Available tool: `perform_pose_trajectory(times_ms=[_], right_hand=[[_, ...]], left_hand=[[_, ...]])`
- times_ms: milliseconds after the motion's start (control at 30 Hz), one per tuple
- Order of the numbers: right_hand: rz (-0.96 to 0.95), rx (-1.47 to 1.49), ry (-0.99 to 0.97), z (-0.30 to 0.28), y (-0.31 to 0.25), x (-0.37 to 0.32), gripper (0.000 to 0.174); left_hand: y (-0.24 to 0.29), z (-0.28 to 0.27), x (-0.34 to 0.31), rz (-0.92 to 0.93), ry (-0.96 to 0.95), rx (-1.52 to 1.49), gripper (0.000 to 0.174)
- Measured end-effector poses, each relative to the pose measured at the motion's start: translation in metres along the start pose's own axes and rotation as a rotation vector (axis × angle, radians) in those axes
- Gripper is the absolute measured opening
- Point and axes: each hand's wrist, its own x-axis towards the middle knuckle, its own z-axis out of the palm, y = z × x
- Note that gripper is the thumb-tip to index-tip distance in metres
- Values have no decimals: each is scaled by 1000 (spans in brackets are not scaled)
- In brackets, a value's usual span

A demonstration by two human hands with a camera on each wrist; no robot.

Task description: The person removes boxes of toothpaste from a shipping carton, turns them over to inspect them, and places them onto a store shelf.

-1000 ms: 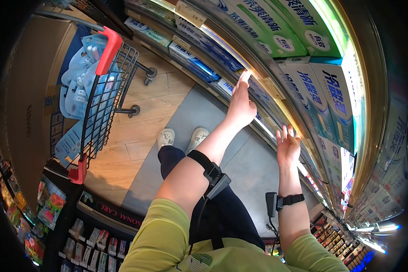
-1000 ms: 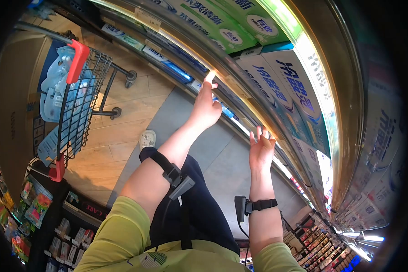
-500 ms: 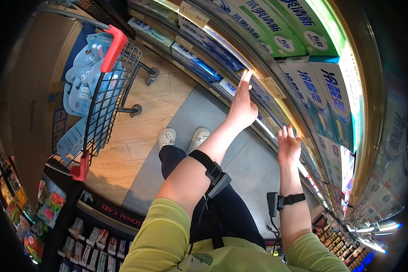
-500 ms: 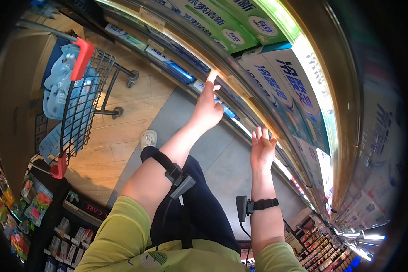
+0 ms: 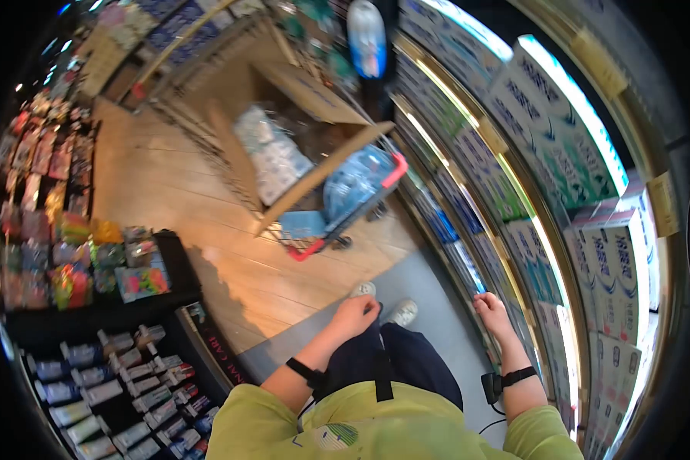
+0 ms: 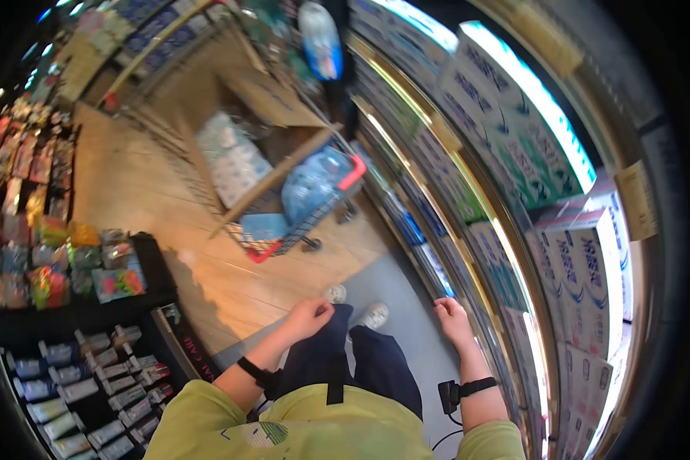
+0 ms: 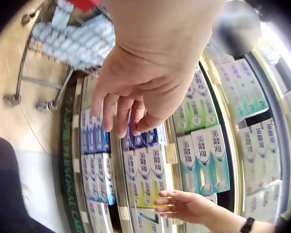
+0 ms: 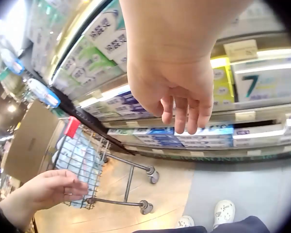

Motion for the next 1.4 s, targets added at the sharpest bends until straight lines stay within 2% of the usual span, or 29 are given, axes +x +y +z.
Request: perform_pose_trajectory(times_ms=[67,133,200,267,433,533,600,667,800,833,867,900,967,1000,1033,1067,1100,1167,1200,1267,1333,1400], right_hand=[[-95,-20,-16,8,-34,11,21],[-195,-230,-9,15,-87,6,22],[-221,-230,-30,26,-135,-3,22],[-319,-309,-75,39,-167,-7,23],[-395,-280,-230,78,-254,-29,26],[-435,-169,-229,115,-298,-31,25],[-453,-215,-225,140,-350,-41,25],[-532,-247,-223,168,-392,-42,25],[-573,-288,-186,228,-465,-27,31],[-642,-306,-68,246,-474,-17,36],[-709,-320,59,262,-481,-5,41],[-687,-309,77,280,-480,15,41],[-808,-395,290,311,-471,53,49],[-787,-391,305,321,-476,55,49],[-633,-386,146,331,-481,56,47],[-482,-377,-14,340,-487,59,45],[-468,-376,-14,341,-502,53,45],[-298,-335,-482,333,-535,33,44],[-293,-332,-485,337,-528,35,44],[-493,-310,-554,349,-506,37,37],[-480,-376,-614,344,-513,46,40],[-351,-524,-805,345,-511,72,39]], left_hand=[[8,-45,-43,-120,166,67,14],[-5,-74,-78,-111,283,25,14],[-16,-94,-105,-99,378,-24,15],[-24,-112,-126,-186,492,-40,15],[-40,-172,-141,-196,528,-98,19],[-47,-233,-128,-177,503,69,21],[-57,-275,-108,-69,544,112,22],[-61,-318,-83,-40,500,77,22],[-49,-393,-31,202,469,130,20],[-45,-409,-21,286,438,154,21],[-42,-422,-10,292,415,159,21],[-38,-432,1,350,394,138,21],[-29,-445,21,418,342,117,23],[-23,-450,30,511,384,164,23],[-18,-454,39,603,428,208,24],[-11,-458,48,606,412,204,24],[-5,-460,55,641,419,235,25],[-4,-458,60,660,420,261,25],[-5,-456,63,635,391,332,24],[-15,-452,70,605,360,406,23],[-35,-446,68,403,188,550,19],[-41,-449,60,371,177,605,17]])
